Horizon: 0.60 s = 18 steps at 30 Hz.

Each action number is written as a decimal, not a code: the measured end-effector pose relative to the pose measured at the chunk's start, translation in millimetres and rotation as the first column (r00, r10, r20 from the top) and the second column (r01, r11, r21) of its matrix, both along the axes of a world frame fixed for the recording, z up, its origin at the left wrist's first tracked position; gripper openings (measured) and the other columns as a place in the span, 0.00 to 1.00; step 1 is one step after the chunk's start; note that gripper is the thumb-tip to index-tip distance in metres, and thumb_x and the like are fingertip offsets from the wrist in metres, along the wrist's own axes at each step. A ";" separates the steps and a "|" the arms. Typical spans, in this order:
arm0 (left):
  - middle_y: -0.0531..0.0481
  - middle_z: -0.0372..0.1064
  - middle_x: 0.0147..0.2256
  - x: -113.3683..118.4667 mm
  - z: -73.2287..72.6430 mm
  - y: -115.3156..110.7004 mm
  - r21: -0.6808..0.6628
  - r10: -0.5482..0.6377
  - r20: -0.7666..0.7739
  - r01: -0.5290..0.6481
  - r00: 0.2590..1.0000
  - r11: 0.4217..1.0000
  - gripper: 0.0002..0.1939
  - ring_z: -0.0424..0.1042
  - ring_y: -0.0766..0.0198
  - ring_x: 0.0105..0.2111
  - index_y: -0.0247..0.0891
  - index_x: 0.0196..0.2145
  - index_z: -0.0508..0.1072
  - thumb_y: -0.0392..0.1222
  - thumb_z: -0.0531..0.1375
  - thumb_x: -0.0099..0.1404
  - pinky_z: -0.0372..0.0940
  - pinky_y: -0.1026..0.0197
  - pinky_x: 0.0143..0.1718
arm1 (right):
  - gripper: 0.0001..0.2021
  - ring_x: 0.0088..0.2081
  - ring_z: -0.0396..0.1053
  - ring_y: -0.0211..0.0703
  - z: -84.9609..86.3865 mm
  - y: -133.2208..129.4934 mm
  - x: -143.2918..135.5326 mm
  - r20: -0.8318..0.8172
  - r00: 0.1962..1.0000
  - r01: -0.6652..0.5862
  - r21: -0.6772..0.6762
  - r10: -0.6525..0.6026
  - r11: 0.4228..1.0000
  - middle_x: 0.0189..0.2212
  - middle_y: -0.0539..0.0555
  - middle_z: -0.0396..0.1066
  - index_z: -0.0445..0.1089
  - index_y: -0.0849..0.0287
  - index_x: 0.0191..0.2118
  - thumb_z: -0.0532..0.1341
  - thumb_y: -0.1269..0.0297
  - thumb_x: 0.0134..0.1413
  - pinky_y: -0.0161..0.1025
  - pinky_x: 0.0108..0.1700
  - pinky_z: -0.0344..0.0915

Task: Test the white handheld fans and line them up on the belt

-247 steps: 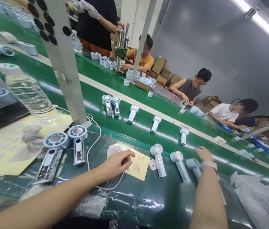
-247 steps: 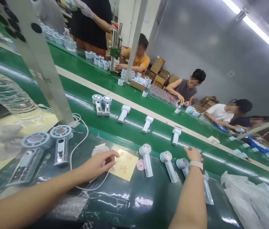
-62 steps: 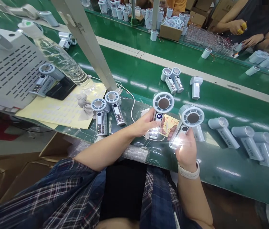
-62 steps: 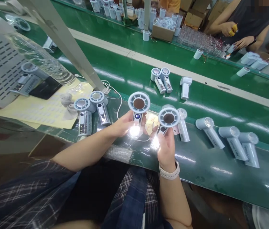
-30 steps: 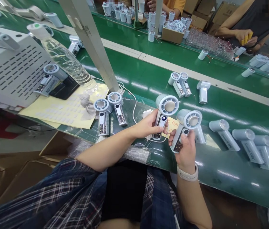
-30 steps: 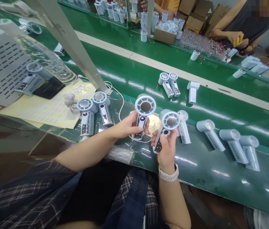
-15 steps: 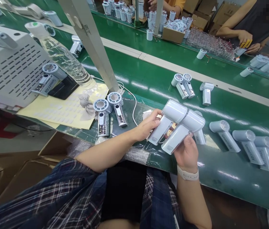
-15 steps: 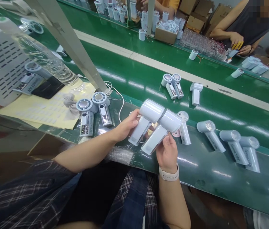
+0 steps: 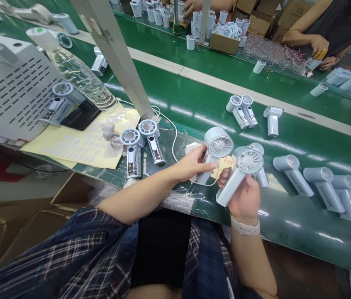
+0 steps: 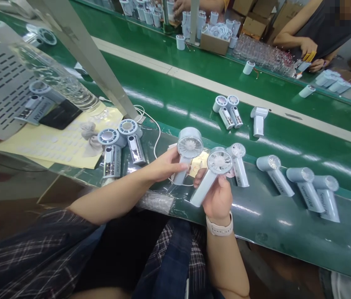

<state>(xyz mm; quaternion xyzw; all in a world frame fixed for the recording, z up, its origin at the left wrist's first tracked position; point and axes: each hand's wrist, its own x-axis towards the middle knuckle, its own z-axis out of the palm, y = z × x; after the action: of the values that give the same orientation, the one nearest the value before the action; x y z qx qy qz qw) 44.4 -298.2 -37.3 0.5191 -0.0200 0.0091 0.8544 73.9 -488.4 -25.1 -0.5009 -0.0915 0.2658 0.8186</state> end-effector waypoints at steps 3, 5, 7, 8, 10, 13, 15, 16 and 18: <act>0.44 0.75 0.42 2.0 -7.0 2.2 -0.123 -0.034 -0.047 0.028 0.998 0.992 0.25 0.76 0.55 0.41 0.37 0.51 0.68 0.48 0.67 0.59 0.69 0.53 0.45 | 0.16 0.29 0.69 0.47 0.1 1.3 0.0 -0.001 1.000 0.008 -0.003 -0.008 1.000 0.33 0.54 0.73 0.70 0.51 0.43 0.54 0.46 0.63 0.46 0.30 0.68; 0.44 0.75 0.42 2.6 -7.1 3.3 -0.169 -0.077 -0.058 0.066 0.995 0.983 0.23 0.77 0.56 0.38 0.37 0.50 0.69 0.44 0.67 0.58 0.70 0.54 0.42 | 0.16 0.31 0.70 0.47 1.3 1.5 0.3 -0.017 0.999 0.043 0.032 -0.042 0.999 0.34 0.54 0.73 0.71 0.51 0.44 0.56 0.47 0.61 0.44 0.29 0.68; 0.43 0.77 0.42 2.7 -4.3 3.8 -0.147 -0.102 -0.055 0.093 0.993 0.985 0.22 0.78 0.56 0.39 0.36 0.49 0.70 0.43 0.68 0.58 0.71 0.54 0.42 | 0.14 0.32 0.70 0.47 2.6 0.2 0.9 -0.033 0.996 0.089 0.091 -0.086 0.992 0.35 0.53 0.72 0.72 0.50 0.45 0.60 0.48 0.58 0.42 0.27 0.67; 0.42 0.77 0.42 2.8 -2.6 4.0 -0.121 -0.096 -0.047 0.090 0.994 0.989 0.22 0.78 0.56 0.39 0.35 0.49 0.71 0.43 0.69 0.58 0.71 0.55 0.42 | 0.14 0.33 0.71 0.47 3.1 -1.1 1.4 -0.034 0.994 0.103 0.116 -0.100 0.988 0.35 0.53 0.72 0.72 0.49 0.45 0.62 0.49 0.57 0.42 0.27 0.67; 0.42 0.78 0.41 3.2 -0.3 4.3 -0.062 -0.059 -0.028 0.057 0.998 0.996 0.22 0.78 0.57 0.41 0.34 0.47 0.72 0.44 0.71 0.58 0.70 0.56 0.43 | 0.14 0.34 0.71 0.47 3.2 -4.2 2.5 -0.011 0.995 0.105 0.139 -0.104 0.985 0.36 0.52 0.72 0.73 0.48 0.45 0.65 0.50 0.55 0.41 0.27 0.68; 0.44 0.78 0.40 4.2 -1.1 4.8 -0.008 -0.027 -0.034 0.027 0.999 1.000 0.25 0.78 0.60 0.40 0.34 0.46 0.73 0.45 0.75 0.55 0.70 0.58 0.44 | 0.16 0.35 0.72 0.49 1.2 -7.6 3.3 0.021 0.990 0.135 0.123 -0.139 0.983 0.36 0.53 0.73 0.74 0.48 0.47 0.65 0.49 0.55 0.46 0.31 0.72; 0.45 0.78 0.39 4.8 -3.4 5.1 -0.008 -0.037 -0.052 0.036 0.998 0.999 0.29 0.78 0.62 0.38 0.34 0.45 0.72 0.48 0.77 0.52 0.70 0.58 0.43 | 0.18 0.35 0.74 0.50 -0.6 -7.1 2.7 -0.015 0.976 0.218 0.113 -0.218 0.969 0.37 0.53 0.75 0.74 0.49 0.49 0.66 0.49 0.55 0.51 0.35 0.75; 0.46 0.77 0.38 5.1 -4.5 5.2 -0.012 -0.040 -0.051 0.040 0.998 0.999 0.31 0.77 0.62 0.38 0.35 0.45 0.71 0.50 0.78 0.50 0.70 0.58 0.42 | 0.18 0.36 0.74 0.50 -1.3 -6.1 2.1 -0.041 0.966 0.258 0.106 -0.255 0.960 0.37 0.53 0.76 0.73 0.49 0.50 0.66 0.50 0.55 0.52 0.37 0.75; 0.47 0.76 0.38 5.4 -5.6 5.2 -0.020 -0.047 -0.036 0.046 0.998 0.999 0.34 0.77 0.62 0.38 0.36 0.43 0.69 0.53 0.79 0.46 0.70 0.58 0.42 | 0.18 0.35 0.76 0.51 -1.6 -3.0 0.6 -0.074 0.951 0.304 0.078 -0.299 0.949 0.36 0.53 0.78 0.72 0.50 0.51 0.65 0.53 0.56 0.52 0.37 0.76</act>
<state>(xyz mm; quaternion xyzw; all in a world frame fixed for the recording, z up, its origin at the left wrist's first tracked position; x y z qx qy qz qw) 49.7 -293.0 -42.9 0.5101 -0.0165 -0.0201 0.8597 74.5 -491.4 -26.7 -0.4638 -0.0004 0.1483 0.8734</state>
